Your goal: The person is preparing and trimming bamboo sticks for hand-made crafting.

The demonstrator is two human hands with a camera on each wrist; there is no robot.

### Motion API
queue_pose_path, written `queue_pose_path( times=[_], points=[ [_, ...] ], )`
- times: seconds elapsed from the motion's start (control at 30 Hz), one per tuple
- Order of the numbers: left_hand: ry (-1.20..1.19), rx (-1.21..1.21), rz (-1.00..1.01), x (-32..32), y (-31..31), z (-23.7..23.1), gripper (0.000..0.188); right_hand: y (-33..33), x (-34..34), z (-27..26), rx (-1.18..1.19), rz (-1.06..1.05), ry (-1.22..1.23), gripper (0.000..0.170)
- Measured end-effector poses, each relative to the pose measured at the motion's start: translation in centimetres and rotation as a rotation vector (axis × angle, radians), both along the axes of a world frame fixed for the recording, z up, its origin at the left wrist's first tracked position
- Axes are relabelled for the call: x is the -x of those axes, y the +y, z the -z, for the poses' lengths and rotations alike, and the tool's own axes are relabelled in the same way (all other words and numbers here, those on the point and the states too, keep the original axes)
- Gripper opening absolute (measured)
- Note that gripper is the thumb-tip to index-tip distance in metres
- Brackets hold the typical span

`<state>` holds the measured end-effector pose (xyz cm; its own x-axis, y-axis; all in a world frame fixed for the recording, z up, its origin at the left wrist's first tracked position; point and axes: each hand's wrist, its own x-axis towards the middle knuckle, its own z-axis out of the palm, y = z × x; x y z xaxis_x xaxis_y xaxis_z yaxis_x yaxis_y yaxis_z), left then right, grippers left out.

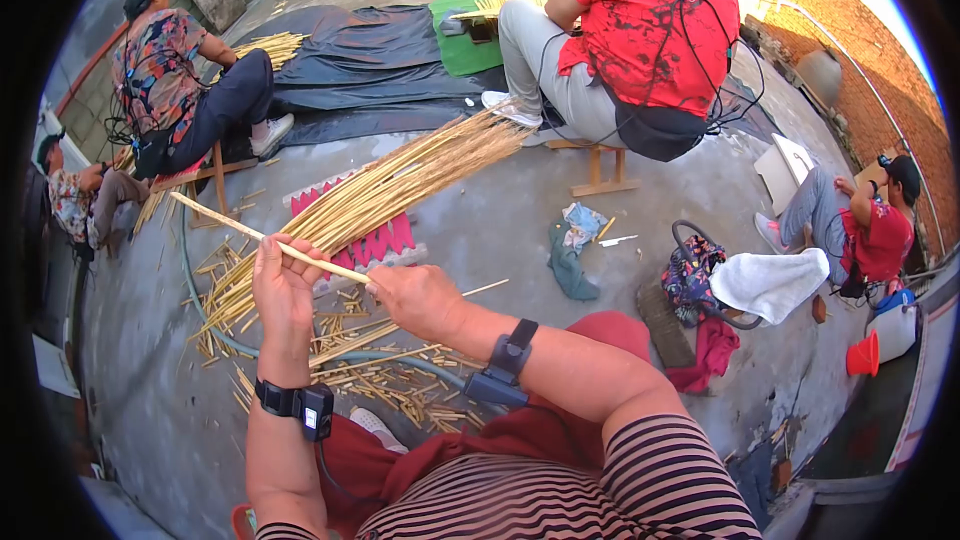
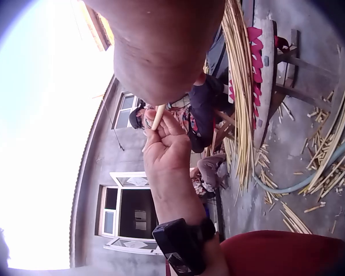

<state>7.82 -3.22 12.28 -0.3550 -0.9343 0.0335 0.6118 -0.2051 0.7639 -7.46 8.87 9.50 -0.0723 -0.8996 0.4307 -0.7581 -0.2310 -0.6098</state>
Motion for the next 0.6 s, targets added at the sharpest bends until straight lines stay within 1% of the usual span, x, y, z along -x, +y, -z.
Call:
queue_pose_path(
  times=[0.1, 0.2, 0.3, 0.37, 0.4, 0.47, 0.5, 0.6],
  points=[
    [0.06, 0.005, 0.044, 0.0, -0.3, 0.1, 0.027, 0.2, 0.0, -0.8, 0.012, 0.009, 0.009, 0.015],
    [0.037, -0.02, 0.053, 0.5, 0.6, 0.0, 0.029, 0.2, -0.2, 0.0, -0.073, -0.018, -0.151, 0.017],
    [-0.002, 0.009, 0.169, 2.0, 3.0, 0.1, 0.021, -0.5, -0.4, 0.3, -0.33, -0.116, -0.706, 0.019],
    [-0.013, 0.003, 0.263, 2.1, 3.4, 1.1, 0.016, -0.7, -0.2, 0.0, -0.503, -0.176, -0.931, 0.02],
    [-0.024, 0.028, 0.243, 1.9, 3.2, 1.4, 0.015, -0.6, -0.2, -0.2, -0.591, -0.205, -1.044, 0.02],
    [-0.048, 0.079, 0.205, 1.6, 2.7, 1.5, 0.014, -0.2, -0.6, -1.0, -0.612, -0.151, -0.96, 0.019],
    [-0.079, 0.082, 0.147, 1.6, 2.6, 0.9, 0.013, -0.1, -0.9, -1.2, -0.62, -0.126, -0.918, 0.019],
    [-0.067, 0.119, 0.054, 1.3, 1.9, 0.5, 0.013, -0.4, -1.3, 0.7, -0.416, -0.021, -0.845, 0.021]
  ],
)
